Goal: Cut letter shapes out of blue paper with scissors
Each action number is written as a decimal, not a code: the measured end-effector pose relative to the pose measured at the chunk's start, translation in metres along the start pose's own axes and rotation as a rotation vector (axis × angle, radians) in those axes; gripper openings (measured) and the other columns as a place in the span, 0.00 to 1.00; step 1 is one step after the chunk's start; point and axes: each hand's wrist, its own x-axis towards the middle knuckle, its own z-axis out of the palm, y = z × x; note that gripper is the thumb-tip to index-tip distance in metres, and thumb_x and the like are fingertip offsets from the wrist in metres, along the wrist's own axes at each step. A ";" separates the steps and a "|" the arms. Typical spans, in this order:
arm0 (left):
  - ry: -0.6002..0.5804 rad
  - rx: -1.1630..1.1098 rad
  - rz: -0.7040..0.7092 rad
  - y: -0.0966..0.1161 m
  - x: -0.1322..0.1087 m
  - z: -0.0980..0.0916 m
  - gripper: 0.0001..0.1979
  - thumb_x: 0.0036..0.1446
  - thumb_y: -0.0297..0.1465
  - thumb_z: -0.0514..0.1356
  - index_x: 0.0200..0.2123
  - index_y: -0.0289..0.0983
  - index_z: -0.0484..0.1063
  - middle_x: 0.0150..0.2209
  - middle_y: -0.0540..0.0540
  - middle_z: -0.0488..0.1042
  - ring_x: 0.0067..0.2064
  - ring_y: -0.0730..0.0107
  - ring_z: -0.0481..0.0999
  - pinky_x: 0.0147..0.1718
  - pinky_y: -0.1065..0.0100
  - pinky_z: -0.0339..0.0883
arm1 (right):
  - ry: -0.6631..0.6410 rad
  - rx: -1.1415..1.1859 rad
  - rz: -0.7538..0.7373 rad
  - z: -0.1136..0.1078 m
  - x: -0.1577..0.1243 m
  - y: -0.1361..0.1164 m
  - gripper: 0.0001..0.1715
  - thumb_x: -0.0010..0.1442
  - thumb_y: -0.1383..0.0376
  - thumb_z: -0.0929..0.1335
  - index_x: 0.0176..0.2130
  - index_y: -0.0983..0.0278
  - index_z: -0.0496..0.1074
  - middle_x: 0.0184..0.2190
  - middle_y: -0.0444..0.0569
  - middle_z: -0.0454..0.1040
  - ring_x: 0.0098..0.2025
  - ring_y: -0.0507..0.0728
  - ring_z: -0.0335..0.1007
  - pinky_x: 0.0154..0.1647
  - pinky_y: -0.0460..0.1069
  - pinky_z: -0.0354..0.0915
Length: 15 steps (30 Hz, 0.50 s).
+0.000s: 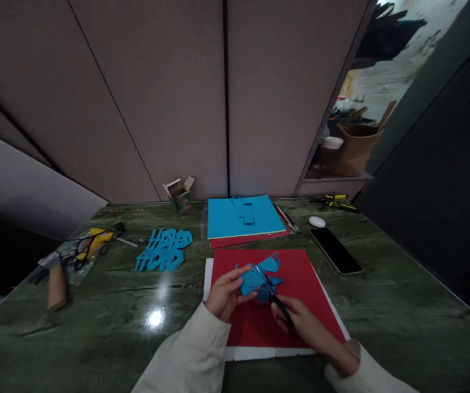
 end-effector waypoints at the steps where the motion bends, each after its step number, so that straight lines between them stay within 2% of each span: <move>1: 0.000 0.001 0.000 0.000 0.000 0.000 0.19 0.46 0.24 0.59 0.45 0.30 0.68 0.40 0.36 0.73 0.38 0.56 0.75 0.39 0.58 0.65 | 0.001 0.001 0.000 0.000 0.000 -0.001 0.23 0.48 0.48 0.65 0.22 0.65 0.60 0.16 0.39 0.57 0.18 0.46 0.51 0.19 0.43 0.49; 10: -0.014 -0.001 0.004 0.000 0.000 -0.001 0.19 0.46 0.24 0.59 0.44 0.31 0.69 0.39 0.37 0.74 0.38 0.57 0.75 0.39 0.58 0.64 | 0.006 0.002 0.019 -0.001 0.002 0.007 0.23 0.48 0.48 0.65 0.24 0.66 0.61 0.19 0.40 0.58 0.19 0.47 0.54 0.19 0.43 0.50; 15: -0.015 0.001 0.009 0.000 0.000 -0.001 0.19 0.46 0.24 0.59 0.45 0.31 0.68 0.40 0.36 0.73 0.39 0.56 0.74 0.39 0.58 0.64 | -0.004 0.020 0.024 -0.001 0.002 0.006 0.23 0.48 0.49 0.65 0.23 0.65 0.60 0.18 0.39 0.57 0.18 0.46 0.51 0.19 0.43 0.49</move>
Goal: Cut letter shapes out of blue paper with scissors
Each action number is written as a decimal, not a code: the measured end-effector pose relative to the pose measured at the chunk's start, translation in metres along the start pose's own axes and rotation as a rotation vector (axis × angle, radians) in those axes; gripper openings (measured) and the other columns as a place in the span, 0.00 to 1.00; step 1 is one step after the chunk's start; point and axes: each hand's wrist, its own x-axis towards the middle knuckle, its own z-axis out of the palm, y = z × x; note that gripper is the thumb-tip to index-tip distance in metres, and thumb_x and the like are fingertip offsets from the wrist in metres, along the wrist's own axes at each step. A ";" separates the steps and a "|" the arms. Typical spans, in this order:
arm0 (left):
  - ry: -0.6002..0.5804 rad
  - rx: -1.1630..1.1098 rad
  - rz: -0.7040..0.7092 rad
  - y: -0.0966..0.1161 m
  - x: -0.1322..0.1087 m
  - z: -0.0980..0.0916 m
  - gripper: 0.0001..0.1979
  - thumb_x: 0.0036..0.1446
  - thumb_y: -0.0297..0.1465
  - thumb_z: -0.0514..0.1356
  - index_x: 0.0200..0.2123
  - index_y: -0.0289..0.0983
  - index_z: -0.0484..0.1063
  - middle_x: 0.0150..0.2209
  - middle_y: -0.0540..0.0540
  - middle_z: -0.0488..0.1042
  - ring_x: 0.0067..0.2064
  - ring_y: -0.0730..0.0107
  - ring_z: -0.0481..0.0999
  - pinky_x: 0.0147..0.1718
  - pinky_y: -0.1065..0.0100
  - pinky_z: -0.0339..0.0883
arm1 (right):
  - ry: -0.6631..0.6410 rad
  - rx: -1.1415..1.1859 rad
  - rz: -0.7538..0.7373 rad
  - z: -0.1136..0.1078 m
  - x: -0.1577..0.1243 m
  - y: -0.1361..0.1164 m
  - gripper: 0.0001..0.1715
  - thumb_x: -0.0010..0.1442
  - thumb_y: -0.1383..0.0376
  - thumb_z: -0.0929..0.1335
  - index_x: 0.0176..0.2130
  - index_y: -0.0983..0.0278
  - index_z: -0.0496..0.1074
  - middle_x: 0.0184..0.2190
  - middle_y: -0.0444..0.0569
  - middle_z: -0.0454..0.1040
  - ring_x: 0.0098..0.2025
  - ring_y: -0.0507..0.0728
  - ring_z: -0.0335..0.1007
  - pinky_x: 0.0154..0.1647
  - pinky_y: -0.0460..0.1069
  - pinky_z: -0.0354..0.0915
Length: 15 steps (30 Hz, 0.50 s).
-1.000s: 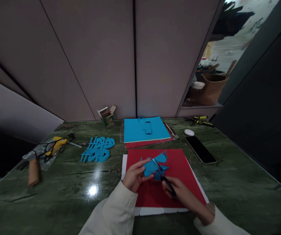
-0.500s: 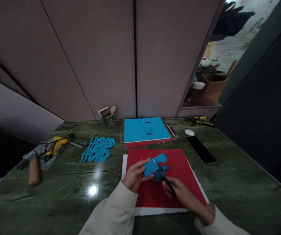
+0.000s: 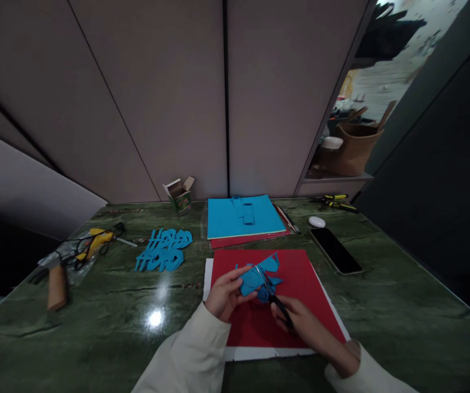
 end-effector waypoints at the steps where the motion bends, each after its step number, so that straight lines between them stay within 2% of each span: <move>1: -0.001 0.001 0.000 0.000 0.000 0.000 0.19 0.46 0.24 0.59 0.45 0.31 0.68 0.40 0.36 0.73 0.39 0.56 0.74 0.39 0.58 0.64 | -0.002 0.007 0.006 0.000 0.000 -0.001 0.22 0.48 0.49 0.66 0.23 0.65 0.60 0.19 0.39 0.57 0.18 0.46 0.51 0.19 0.43 0.49; 8: 0.011 0.002 -0.010 0.001 -0.001 0.001 0.19 0.46 0.24 0.59 0.44 0.31 0.69 0.41 0.36 0.73 0.39 0.56 0.74 0.39 0.59 0.65 | 0.000 0.006 -0.020 0.000 0.000 0.000 0.22 0.48 0.50 0.66 0.23 0.66 0.61 0.17 0.39 0.58 0.18 0.46 0.52 0.18 0.42 0.48; 15: 0.042 0.005 -0.009 0.002 -0.001 0.003 0.18 0.46 0.24 0.59 0.43 0.31 0.70 0.44 0.36 0.71 0.40 0.58 0.73 0.38 0.59 0.66 | -0.088 0.083 0.086 -0.006 -0.001 0.003 0.27 0.48 0.44 0.62 0.27 0.66 0.64 0.15 0.40 0.62 0.14 0.44 0.49 0.13 0.41 0.41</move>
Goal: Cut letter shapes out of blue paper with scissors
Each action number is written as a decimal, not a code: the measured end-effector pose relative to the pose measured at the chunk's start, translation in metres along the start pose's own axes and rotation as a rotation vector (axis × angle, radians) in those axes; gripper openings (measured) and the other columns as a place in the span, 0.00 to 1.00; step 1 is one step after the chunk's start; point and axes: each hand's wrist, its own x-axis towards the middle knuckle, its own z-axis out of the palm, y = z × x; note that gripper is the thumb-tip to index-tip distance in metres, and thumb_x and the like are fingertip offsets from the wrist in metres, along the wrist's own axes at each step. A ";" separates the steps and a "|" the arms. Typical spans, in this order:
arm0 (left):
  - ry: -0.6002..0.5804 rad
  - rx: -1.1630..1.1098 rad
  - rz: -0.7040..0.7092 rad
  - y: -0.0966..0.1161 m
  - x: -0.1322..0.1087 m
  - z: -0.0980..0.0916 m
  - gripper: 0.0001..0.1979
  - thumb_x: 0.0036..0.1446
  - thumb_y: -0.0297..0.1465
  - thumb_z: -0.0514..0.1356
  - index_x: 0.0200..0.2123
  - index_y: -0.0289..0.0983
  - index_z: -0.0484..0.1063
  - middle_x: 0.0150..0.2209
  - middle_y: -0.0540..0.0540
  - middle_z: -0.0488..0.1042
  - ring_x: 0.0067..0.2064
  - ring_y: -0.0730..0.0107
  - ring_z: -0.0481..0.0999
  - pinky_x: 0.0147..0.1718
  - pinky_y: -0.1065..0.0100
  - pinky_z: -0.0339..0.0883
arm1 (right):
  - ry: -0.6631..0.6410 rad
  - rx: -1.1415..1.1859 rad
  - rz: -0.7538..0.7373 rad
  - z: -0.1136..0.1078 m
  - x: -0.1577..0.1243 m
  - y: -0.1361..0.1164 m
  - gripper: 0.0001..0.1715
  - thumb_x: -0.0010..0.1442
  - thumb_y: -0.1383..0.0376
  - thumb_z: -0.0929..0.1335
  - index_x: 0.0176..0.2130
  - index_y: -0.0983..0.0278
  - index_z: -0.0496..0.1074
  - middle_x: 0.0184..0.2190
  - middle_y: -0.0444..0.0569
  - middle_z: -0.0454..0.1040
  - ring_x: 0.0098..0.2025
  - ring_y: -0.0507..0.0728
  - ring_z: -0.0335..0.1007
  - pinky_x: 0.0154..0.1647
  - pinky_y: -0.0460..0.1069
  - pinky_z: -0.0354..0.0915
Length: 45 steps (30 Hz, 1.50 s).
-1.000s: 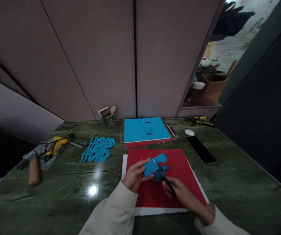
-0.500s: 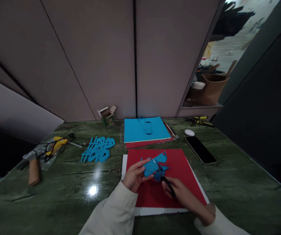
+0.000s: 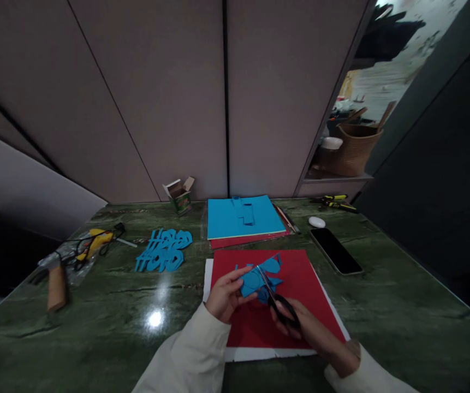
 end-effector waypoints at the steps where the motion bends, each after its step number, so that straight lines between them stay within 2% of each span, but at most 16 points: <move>1: -0.002 0.002 -0.001 0.000 0.000 0.000 0.18 0.46 0.24 0.59 0.43 0.31 0.70 0.44 0.36 0.71 0.40 0.58 0.73 0.38 0.59 0.66 | -0.002 0.005 -0.005 0.000 -0.001 0.000 0.27 0.48 0.44 0.62 0.27 0.67 0.64 0.15 0.41 0.62 0.14 0.44 0.49 0.13 0.41 0.41; 13: -0.055 0.046 -0.031 -0.003 0.000 0.000 0.18 0.43 0.25 0.61 0.41 0.32 0.72 0.41 0.36 0.71 0.39 0.59 0.73 0.36 0.58 0.66 | -0.011 -0.009 -0.069 -0.002 0.002 0.004 0.25 0.51 0.47 0.61 0.27 0.68 0.64 0.14 0.40 0.61 0.14 0.44 0.49 0.13 0.41 0.41; 30: -0.070 0.065 -0.030 -0.003 0.000 0.000 0.19 0.44 0.26 0.61 0.43 0.32 0.71 0.37 0.37 0.73 0.35 0.60 0.74 0.36 0.59 0.66 | 0.036 0.027 -0.001 0.002 0.000 -0.001 0.27 0.47 0.44 0.63 0.25 0.66 0.62 0.15 0.40 0.61 0.15 0.45 0.51 0.15 0.41 0.40; 39: 0.027 0.003 0.048 0.000 0.001 -0.002 0.16 0.46 0.25 0.59 0.41 0.32 0.71 0.41 0.37 0.73 0.37 0.61 0.74 0.34 0.63 0.68 | -0.011 -0.008 -0.032 0.003 -0.004 -0.004 0.25 0.49 0.46 0.63 0.27 0.67 0.63 0.15 0.40 0.61 0.14 0.45 0.49 0.15 0.42 0.40; 45: 0.108 -0.081 0.190 0.002 0.002 -0.005 0.16 0.48 0.26 0.58 0.43 0.34 0.69 0.43 0.39 0.72 0.41 0.62 0.73 0.42 0.61 0.65 | -0.018 -0.024 -0.016 0.005 -0.007 -0.009 0.24 0.50 0.47 0.63 0.26 0.67 0.63 0.15 0.40 0.61 0.15 0.45 0.49 0.16 0.42 0.40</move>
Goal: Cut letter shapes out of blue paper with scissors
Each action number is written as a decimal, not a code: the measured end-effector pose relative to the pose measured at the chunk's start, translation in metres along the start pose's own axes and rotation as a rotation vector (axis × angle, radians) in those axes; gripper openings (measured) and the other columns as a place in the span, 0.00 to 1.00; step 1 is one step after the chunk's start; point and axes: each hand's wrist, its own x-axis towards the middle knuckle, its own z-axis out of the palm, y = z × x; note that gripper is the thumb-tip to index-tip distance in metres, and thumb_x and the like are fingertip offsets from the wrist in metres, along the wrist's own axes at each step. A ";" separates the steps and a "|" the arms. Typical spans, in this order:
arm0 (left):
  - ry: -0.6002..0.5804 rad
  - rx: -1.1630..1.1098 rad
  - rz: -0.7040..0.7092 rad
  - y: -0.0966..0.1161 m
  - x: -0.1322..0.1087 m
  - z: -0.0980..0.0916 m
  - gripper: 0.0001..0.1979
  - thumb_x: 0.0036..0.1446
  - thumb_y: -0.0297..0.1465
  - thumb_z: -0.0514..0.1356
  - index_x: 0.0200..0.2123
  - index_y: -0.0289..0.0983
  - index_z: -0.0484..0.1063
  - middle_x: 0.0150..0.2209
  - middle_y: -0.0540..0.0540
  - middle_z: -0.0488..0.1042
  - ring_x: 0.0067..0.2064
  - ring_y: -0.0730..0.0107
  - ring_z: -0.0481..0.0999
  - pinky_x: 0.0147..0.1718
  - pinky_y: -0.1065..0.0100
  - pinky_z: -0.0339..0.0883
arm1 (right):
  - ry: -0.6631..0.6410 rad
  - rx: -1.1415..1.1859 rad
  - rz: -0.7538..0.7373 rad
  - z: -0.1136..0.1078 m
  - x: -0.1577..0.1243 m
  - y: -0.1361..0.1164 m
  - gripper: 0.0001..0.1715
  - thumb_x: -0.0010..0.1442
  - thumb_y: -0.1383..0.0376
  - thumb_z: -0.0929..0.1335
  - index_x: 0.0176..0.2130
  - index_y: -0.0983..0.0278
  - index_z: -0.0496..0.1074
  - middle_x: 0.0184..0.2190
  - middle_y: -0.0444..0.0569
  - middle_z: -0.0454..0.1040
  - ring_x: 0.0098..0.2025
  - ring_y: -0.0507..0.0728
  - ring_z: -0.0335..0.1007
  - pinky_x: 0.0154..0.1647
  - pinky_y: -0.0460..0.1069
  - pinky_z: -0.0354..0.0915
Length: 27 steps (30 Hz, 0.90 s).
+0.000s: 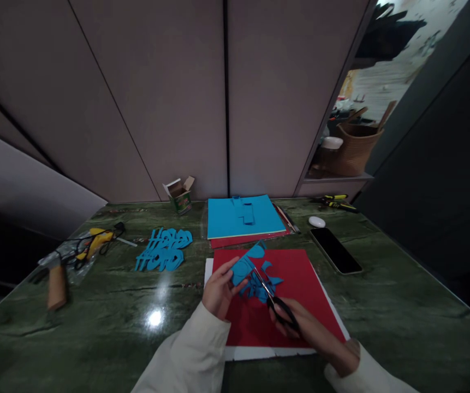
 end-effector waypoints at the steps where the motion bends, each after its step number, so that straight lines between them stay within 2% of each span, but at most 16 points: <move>1: -0.001 -0.008 0.011 0.000 0.000 0.000 0.16 0.48 0.26 0.58 0.44 0.34 0.69 0.43 0.39 0.72 0.42 0.62 0.72 0.43 0.60 0.64 | -0.002 -0.014 -0.003 0.001 0.000 0.000 0.24 0.50 0.47 0.63 0.26 0.66 0.63 0.15 0.39 0.60 0.15 0.45 0.49 0.16 0.42 0.40; 8: -0.034 -0.018 0.012 -0.005 0.001 0.001 0.18 0.48 0.28 0.59 0.45 0.35 0.68 0.42 0.39 0.72 0.43 0.60 0.71 0.46 0.55 0.61 | 0.025 -0.003 -0.027 0.004 0.002 0.005 0.22 0.48 0.49 0.66 0.25 0.66 0.62 0.19 0.39 0.59 0.19 0.45 0.53 0.18 0.41 0.46; 12: -0.066 0.007 -0.025 -0.007 -0.002 0.003 0.19 0.48 0.29 0.59 0.46 0.36 0.68 0.43 0.39 0.72 0.42 0.60 0.72 0.45 0.54 0.61 | 0.067 0.015 0.027 0.004 0.002 0.009 0.22 0.46 0.49 0.67 0.26 0.66 0.63 0.19 0.39 0.60 0.20 0.46 0.55 0.18 0.41 0.47; 16: -0.098 0.022 -0.073 -0.008 -0.004 0.005 0.19 0.47 0.30 0.60 0.45 0.37 0.68 0.43 0.39 0.71 0.42 0.61 0.72 0.44 0.55 0.61 | 0.087 0.017 0.039 0.004 0.003 0.010 0.22 0.45 0.49 0.67 0.26 0.65 0.63 0.19 0.39 0.60 0.20 0.46 0.55 0.18 0.41 0.48; 21: -0.085 0.035 -0.074 -0.007 -0.003 0.006 0.18 0.47 0.29 0.60 0.44 0.36 0.69 0.43 0.39 0.72 0.41 0.61 0.72 0.43 0.57 0.62 | 0.082 0.000 0.041 0.003 0.004 0.012 0.21 0.47 0.49 0.66 0.25 0.65 0.63 0.18 0.39 0.59 0.19 0.46 0.54 0.18 0.41 0.47; 27: -0.082 0.034 -0.064 -0.007 -0.003 0.004 0.17 0.46 0.28 0.60 0.43 0.36 0.70 0.43 0.40 0.72 0.41 0.62 0.71 0.41 0.59 0.63 | 0.050 -0.056 -0.004 0.007 0.002 0.002 0.20 0.48 0.50 0.65 0.23 0.65 0.60 0.16 0.38 0.57 0.17 0.45 0.51 0.17 0.41 0.45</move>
